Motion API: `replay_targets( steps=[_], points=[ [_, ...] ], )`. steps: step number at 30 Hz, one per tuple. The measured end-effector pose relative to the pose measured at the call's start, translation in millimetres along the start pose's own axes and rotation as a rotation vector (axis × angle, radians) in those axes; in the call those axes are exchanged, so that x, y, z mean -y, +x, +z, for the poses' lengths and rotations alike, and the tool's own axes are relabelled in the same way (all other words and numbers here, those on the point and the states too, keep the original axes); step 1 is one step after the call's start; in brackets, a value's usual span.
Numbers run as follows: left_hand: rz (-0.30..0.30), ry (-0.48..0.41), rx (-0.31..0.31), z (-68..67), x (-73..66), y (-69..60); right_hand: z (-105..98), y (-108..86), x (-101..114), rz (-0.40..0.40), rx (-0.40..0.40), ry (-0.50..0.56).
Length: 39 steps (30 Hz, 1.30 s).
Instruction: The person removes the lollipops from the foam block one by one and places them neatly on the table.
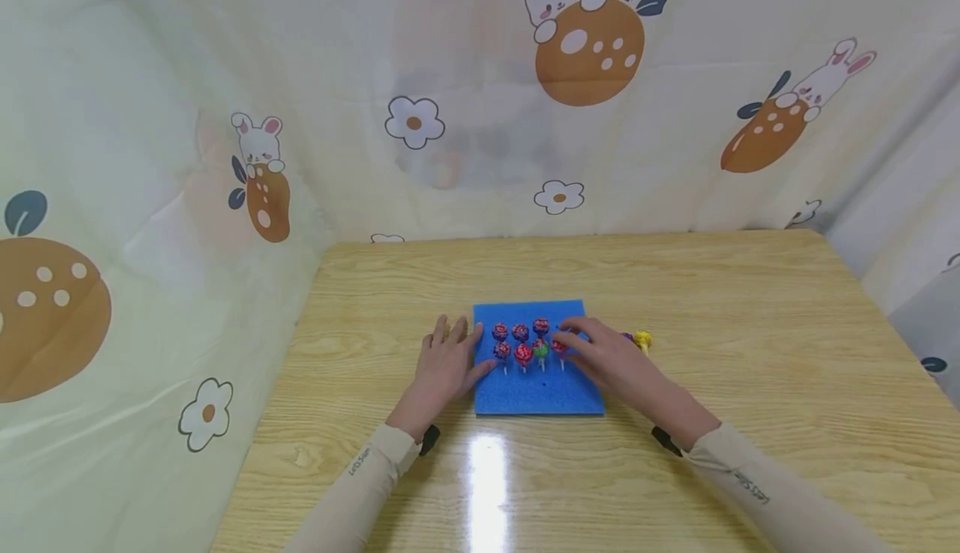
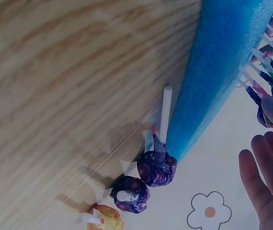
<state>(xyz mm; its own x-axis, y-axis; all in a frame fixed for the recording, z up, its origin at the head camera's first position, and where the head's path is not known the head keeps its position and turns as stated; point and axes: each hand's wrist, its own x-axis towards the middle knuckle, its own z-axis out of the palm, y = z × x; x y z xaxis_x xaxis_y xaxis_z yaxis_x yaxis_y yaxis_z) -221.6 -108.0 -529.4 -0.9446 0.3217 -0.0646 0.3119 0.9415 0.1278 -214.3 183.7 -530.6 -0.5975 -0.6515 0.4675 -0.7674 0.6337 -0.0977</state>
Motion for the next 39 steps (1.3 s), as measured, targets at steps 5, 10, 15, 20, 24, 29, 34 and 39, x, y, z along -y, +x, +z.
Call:
replay_targets(
  steps=[5, 10, 15, 20, 24, 29, 34, 39],
  points=[
    [-0.001, -0.001, 0.005, 1.7, 0.1, 0.5, 0.1, 0.3, 1.9, 0.016, -0.001, 0.001],
    [0.000, 0.014, 0.002, 3.6, -0.1, 1.0, 0.4, 0.0, 1.0, 0.018, -0.004, -0.018],
    [-0.003, 0.015, 0.001, 3.6, -0.6, 0.4, -3.4, 2.8, -0.3, 0.014, -0.031, -0.013],
    [-0.002, 0.009, -0.004, 3.8, -0.5, -0.3, -8.5, 4.6, -1.4, 0.001, -0.040, -0.010],
    [0.000, 0.004, -0.010, 5.3, -0.2, -0.4, -10.7, 5.3, -1.2, 0.000, -0.030, -0.005],
    [-0.003, 0.005, -0.010, 7.2, 0.1, 0.3, -16.5, 10.5, -0.6, 0.053, 0.002, 0.055],
    [-0.004, 0.003, -0.015, 7.0, -0.7, -0.3, -20.2, 12.7, -4.6, 0.183, 0.149, 0.141],
    [-0.006, 0.003, -0.011, 7.2, -1.2, -0.8, -21.7, 12.3, -9.9, 0.269, 0.291, 0.223]
  ],
)
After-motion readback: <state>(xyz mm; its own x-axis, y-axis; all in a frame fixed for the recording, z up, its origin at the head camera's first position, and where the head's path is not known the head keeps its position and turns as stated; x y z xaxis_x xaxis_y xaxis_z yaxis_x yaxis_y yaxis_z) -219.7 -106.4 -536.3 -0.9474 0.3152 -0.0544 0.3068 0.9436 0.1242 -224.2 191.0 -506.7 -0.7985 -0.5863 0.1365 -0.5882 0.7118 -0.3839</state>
